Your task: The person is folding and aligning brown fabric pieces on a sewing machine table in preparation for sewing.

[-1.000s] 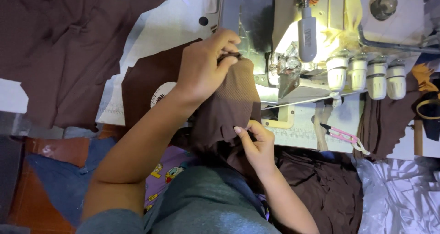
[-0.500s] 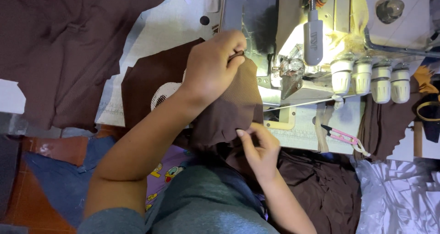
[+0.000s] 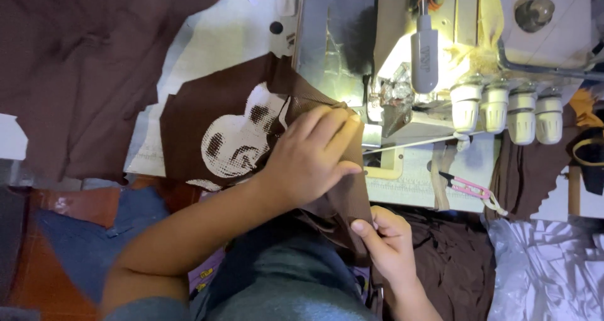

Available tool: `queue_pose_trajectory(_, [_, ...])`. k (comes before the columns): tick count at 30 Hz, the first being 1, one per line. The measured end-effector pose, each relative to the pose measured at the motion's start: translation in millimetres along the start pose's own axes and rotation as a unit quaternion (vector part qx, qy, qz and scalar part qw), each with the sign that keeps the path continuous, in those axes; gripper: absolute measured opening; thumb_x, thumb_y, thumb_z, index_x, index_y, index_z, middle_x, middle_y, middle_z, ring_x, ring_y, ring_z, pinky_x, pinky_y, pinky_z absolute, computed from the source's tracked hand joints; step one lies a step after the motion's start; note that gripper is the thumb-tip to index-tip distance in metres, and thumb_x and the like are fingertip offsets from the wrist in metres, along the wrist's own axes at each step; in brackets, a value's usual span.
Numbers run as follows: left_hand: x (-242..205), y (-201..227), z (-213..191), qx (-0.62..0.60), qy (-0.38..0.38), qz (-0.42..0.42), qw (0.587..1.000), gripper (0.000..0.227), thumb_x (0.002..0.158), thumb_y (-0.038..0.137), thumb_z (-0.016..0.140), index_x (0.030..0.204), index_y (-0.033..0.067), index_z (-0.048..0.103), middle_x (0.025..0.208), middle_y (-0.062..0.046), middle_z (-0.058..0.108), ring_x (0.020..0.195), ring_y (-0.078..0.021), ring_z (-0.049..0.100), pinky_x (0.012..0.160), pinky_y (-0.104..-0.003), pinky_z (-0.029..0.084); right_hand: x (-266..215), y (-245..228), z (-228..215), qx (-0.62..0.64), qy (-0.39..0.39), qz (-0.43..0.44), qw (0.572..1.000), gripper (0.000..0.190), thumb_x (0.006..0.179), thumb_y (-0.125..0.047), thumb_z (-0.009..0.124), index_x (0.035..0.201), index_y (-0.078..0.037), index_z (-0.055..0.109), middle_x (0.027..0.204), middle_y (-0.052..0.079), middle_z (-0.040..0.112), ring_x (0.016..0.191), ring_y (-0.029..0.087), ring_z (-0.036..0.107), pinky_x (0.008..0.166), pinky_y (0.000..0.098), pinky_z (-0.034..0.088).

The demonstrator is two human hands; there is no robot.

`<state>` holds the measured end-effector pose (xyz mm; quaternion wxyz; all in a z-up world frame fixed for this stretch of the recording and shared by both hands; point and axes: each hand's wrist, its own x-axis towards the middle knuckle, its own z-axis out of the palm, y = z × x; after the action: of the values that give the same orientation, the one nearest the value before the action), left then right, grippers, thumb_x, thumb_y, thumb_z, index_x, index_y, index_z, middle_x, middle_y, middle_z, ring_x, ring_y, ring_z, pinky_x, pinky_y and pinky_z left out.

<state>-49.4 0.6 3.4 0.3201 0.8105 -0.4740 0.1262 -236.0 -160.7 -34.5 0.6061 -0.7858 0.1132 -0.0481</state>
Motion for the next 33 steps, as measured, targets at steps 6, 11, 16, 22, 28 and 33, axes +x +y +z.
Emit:
queue_pose_trajectory(6, [7.8, 6.6, 3.2, 0.030, 0.030, 0.023, 0.999, 0.070, 0.078, 0.035, 0.090, 0.130, -0.0022, 0.061, 0.130, -0.012, 0.060, 0.121, -0.0305, 0.055, 0.103, -0.039, 0.054, -3.5, 5.4, -7.3, 0.036, 0.045, 0.009, 0.998, 0.031, 0.096, -0.024, 0.068, 0.071, -0.010, 0.055, 0.066, -0.006, 0.043, 0.063, 0.007, 0.037, 0.058, 0.0233, 0.030])
queue_pose_trajectory(11, [13.5, 2.1, 4.8, 0.000, 0.019, 0.063, 0.998, 0.034, 0.096, 0.019, 0.071, 0.117, -0.0051, 0.059, 0.123, -0.018, 0.058, 0.118, -0.0346, 0.054, 0.094, -0.040, 0.058, 4.3, 4.9, -9.7, 0.032, 0.065, 0.013, 0.997, 0.031, 0.096, -0.022, 0.067, 0.070, -0.011, 0.055, 0.063, -0.005, 0.047, 0.060, 0.006, 0.039, 0.058, 0.0222, 0.032])
queue_pose_trajectory(16, [25.2, -15.3, 11.2, -0.017, 0.029, 0.102, 0.994, 0.030, 0.099, 0.014, 0.062, 0.117, -0.0103, 0.062, 0.115, -0.021, 0.059, 0.118, -0.0389, 0.055, 0.101, -0.041, 0.055, 14.4, 32.3, -17.2, 0.035, 0.078, 0.001, 0.996, 0.019, 0.095, -0.015, 0.069, 0.079, -0.006, 0.067, 0.065, -0.005, 0.053, 0.068, 0.004, 0.044, 0.057, 0.0211, 0.036])
queue_pose_trajectory(22, [27.3, -24.6, 20.8, -0.011, 0.052, 0.141, 0.989, 0.027, 0.101, 0.013, 0.055, 0.112, -0.0101, 0.064, 0.108, -0.020, 0.058, 0.115, -0.0409, 0.056, 0.102, -0.044, 0.051, 21.4, 36.0, -8.2, 0.062, 0.083, -0.035, 0.994, 0.022, 0.096, -0.006, 0.067, 0.075, -0.002, 0.067, 0.050, 0.001, 0.054, 0.051, 0.003, 0.047, 0.048, 0.0186, 0.036])
queue_pose_trajectory(28, [31.3, -27.2, 20.7, -0.005, 0.037, 0.135, 0.990, 0.028, 0.101, 0.012, 0.054, 0.114, -0.0108, 0.064, 0.112, -0.022, 0.057, 0.117, -0.0413, 0.054, 0.107, -0.046, 0.046, 23.6, 45.2, -9.7, 0.052, 0.097, -0.022, 0.994, 0.020, 0.096, -0.008, 0.069, 0.077, -0.002, 0.069, 0.051, 0.003, 0.058, 0.054, 0.003, 0.049, 0.048, 0.0193, 0.036])
queue_pose_trajectory(33, [35.9, -34.8, 28.5, -0.010, 0.023, 0.127, 0.992, 0.031, 0.101, 0.014, 0.053, 0.114, -0.0124, 0.065, 0.113, -0.025, 0.058, 0.118, -0.0434, 0.054, 0.108, -0.049, 0.044, 25.6, 37.3, -7.4, 0.037, 0.103, -0.021, 0.994, 0.019, 0.096, -0.008, 0.070, 0.077, -0.003, 0.069, 0.054, 0.000, 0.057, 0.059, 0.002, 0.048, 0.050, 0.0198, 0.037])
